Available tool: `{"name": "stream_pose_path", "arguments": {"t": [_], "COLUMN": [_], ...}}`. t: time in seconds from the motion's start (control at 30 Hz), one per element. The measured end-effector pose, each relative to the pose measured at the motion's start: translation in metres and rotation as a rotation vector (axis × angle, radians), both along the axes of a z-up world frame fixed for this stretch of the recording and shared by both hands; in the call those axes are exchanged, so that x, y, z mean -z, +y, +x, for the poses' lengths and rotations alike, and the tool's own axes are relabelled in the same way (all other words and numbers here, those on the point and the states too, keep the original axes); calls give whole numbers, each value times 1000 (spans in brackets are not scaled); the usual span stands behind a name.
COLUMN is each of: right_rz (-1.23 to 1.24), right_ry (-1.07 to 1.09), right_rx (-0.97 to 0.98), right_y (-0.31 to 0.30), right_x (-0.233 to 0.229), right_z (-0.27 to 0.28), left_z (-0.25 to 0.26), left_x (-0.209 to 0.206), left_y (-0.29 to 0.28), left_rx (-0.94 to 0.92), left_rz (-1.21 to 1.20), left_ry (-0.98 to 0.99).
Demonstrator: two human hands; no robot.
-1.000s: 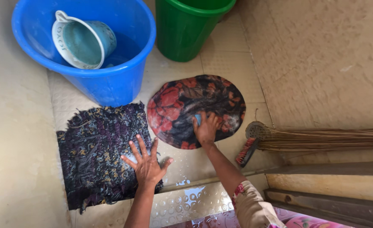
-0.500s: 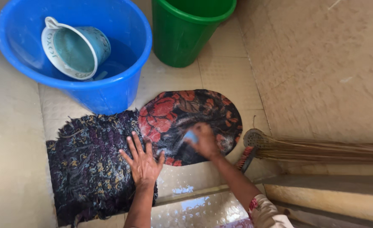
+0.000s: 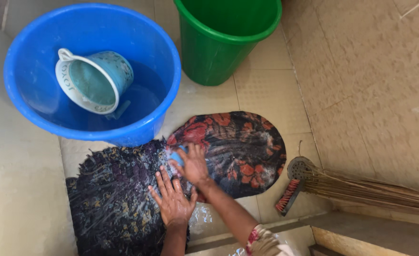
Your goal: The person washes two floor mats on the floor of a bathroom by rinsing them in buckets of water, applying soap, and scrubbing them with a brush and by hand.
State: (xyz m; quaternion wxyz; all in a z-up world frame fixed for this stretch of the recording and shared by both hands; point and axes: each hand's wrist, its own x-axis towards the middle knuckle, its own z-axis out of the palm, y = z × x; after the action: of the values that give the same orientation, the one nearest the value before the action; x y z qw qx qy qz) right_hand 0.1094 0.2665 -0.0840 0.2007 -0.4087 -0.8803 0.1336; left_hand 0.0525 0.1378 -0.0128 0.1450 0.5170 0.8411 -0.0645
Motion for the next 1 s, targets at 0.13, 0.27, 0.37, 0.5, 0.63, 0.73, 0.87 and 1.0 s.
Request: {"name": "stream_pose_path", "arguments": {"t": [0.13,0.27,0.37,0.5,0.63,0.73,0.87,1.0], "right_rz": [-17,240,204,273,-78,-103,57,191], "right_ry": [103,134,0,32,-45,-69,55,-2], "right_rx": [203,669,1041,509,194,138,412,732], "right_y": [89,149,164,120,54,66,120,123], "right_x": [-12,-22,-9,10,-14,-30,-29,-22], "right_z": [67,135,114,18,-36,-2,107,190], "left_z": [1,2,1,0,1,2,1,3], "left_x": [2,4,5,4,5,4,3,4], "left_y": [-1,0,3,2,0,2,2,2], "left_rx": [-40,-36,-46,-44,-43,-46,-49,-55], "left_rz": [69,99,56,56,86,107,26,84], "left_ry": [-62,-42,-71,-76,-65,-56,-82,-54]}}
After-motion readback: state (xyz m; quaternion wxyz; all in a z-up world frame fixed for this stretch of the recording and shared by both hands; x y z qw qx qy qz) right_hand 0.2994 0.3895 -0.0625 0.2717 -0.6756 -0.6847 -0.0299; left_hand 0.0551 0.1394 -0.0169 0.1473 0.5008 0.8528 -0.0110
